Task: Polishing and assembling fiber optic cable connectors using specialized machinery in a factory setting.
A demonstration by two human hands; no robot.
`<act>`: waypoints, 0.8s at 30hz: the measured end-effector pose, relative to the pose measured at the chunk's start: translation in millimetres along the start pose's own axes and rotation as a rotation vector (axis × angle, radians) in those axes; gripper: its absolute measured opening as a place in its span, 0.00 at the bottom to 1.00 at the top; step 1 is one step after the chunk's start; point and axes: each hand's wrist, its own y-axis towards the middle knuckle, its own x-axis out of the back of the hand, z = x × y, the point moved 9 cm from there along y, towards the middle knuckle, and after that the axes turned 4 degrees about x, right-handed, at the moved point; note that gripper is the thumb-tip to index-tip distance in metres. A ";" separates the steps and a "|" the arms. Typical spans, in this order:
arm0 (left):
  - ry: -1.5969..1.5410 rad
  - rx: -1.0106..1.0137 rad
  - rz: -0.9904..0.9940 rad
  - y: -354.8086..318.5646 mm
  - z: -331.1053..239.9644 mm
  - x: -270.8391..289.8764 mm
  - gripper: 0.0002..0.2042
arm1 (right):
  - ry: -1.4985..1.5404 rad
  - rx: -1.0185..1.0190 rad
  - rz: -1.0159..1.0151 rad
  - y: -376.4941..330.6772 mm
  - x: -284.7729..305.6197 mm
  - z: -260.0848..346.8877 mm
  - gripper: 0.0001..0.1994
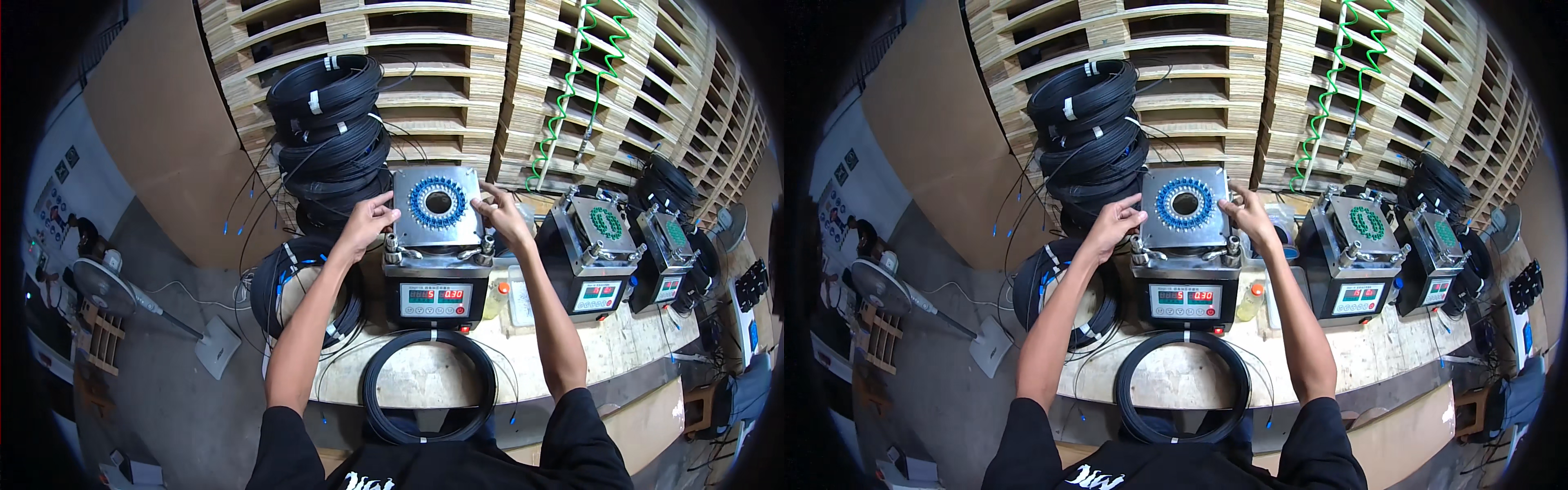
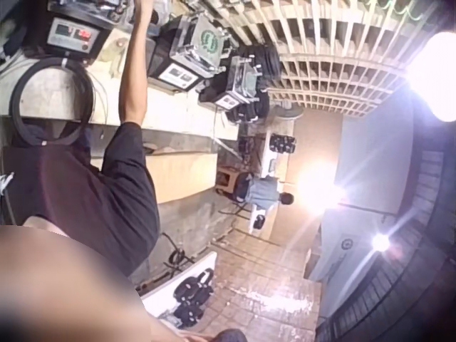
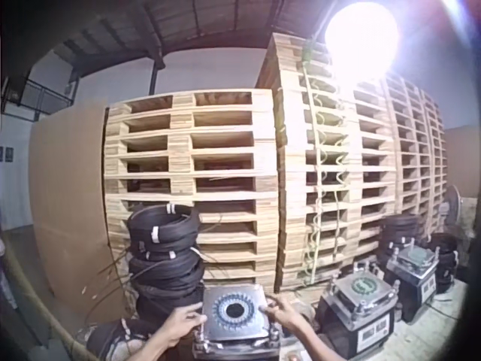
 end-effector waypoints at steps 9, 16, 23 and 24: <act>0.174 0.037 0.014 5.0 12.6 -1.2 0.30 | -0.127 -0.041 0.001 2.8 5.5 -36.3 0.28; 0.159 0.038 -0.010 7.9 23.1 3.5 0.29 | -0.157 -0.055 0.020 3.8 -0.7 -35.2 0.27; 0.156 0.031 -0.010 -2.6 26.0 3.3 0.29 | -0.215 -0.056 -0.019 -5.1 -1.9 -30.0 0.28; 0.155 0.000 -0.010 -0.2 23.5 4.0 0.29 | -0.207 -0.037 -0.032 -2.6 -0.3 -29.2 0.28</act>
